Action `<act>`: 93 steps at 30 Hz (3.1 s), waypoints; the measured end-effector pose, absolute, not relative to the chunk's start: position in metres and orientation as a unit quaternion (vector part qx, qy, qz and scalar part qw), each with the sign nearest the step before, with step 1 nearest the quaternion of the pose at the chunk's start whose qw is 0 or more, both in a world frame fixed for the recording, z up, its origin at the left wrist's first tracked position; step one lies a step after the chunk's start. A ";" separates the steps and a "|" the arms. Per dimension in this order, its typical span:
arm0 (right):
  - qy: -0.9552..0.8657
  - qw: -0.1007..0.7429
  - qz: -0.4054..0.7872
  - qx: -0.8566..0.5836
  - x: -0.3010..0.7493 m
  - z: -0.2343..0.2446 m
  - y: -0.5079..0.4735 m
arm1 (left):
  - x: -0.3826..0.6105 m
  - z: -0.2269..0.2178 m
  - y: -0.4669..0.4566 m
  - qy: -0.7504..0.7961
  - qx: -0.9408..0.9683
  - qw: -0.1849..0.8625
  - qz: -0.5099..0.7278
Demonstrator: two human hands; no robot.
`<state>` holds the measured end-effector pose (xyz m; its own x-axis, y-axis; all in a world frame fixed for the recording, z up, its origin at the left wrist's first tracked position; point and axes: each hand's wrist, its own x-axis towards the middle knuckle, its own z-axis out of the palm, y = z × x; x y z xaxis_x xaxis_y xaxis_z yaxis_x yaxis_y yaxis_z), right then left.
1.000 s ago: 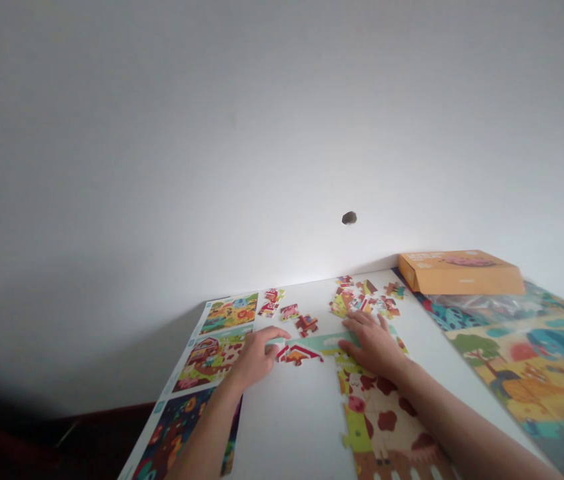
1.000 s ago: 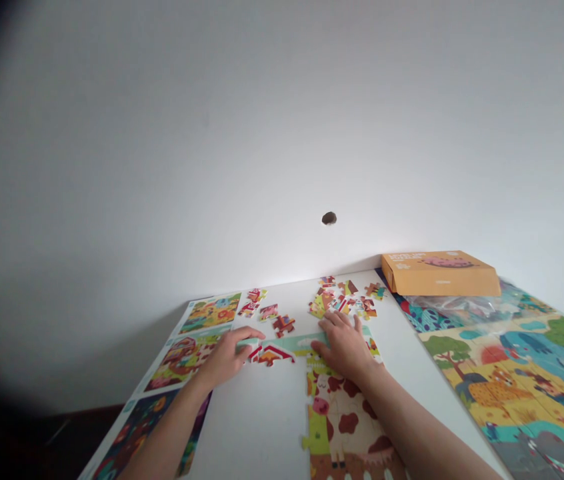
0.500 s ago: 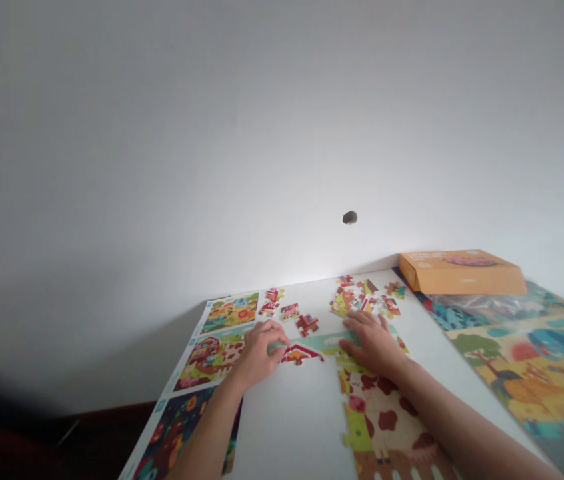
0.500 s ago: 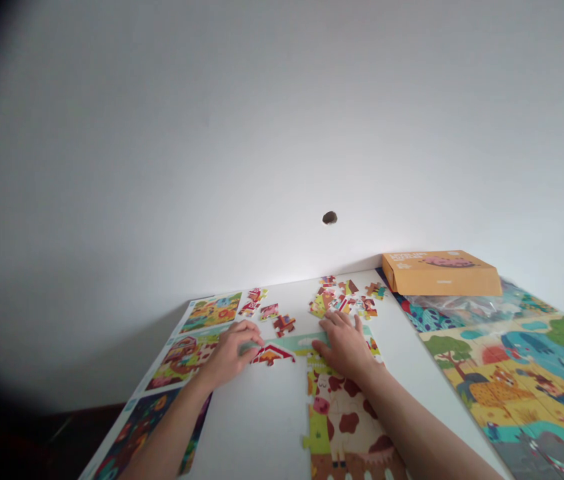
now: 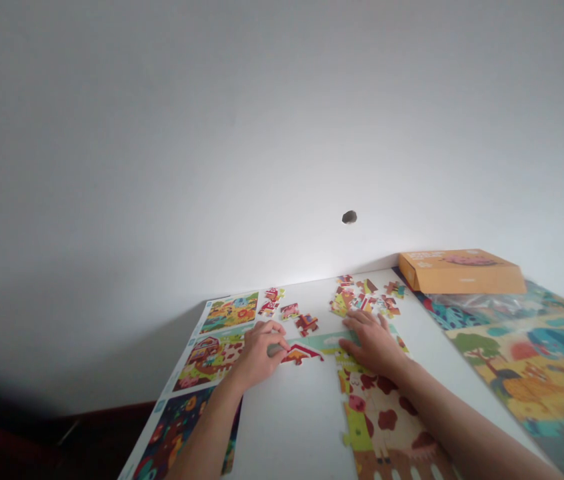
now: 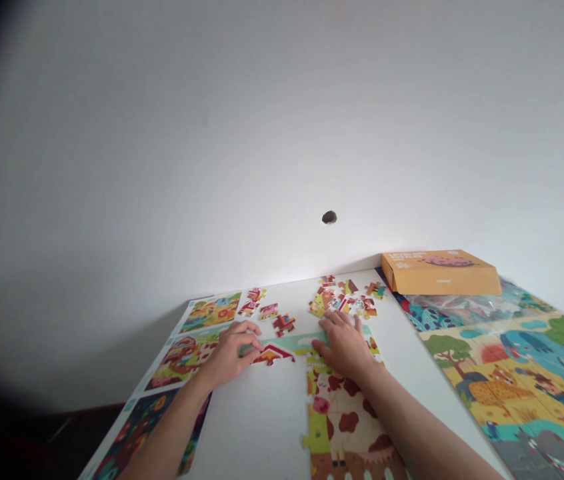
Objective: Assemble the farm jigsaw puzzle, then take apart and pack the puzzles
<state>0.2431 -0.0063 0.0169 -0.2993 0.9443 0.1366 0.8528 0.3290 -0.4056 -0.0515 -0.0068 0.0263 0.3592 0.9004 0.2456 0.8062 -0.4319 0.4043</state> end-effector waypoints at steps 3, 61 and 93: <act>-0.795 0.173 0.135 -0.566 0.243 0.017 -0.006 | -0.052 0.028 -0.008 0.518 0.821 0.106 0.214; -0.795 0.161 0.130 -0.570 0.243 0.016 -0.006 | -0.040 0.033 -0.013 0.491 0.841 0.146 0.175; -0.797 0.167 0.123 -0.567 0.243 0.014 -0.005 | -0.034 0.030 -0.013 0.504 0.837 0.142 0.160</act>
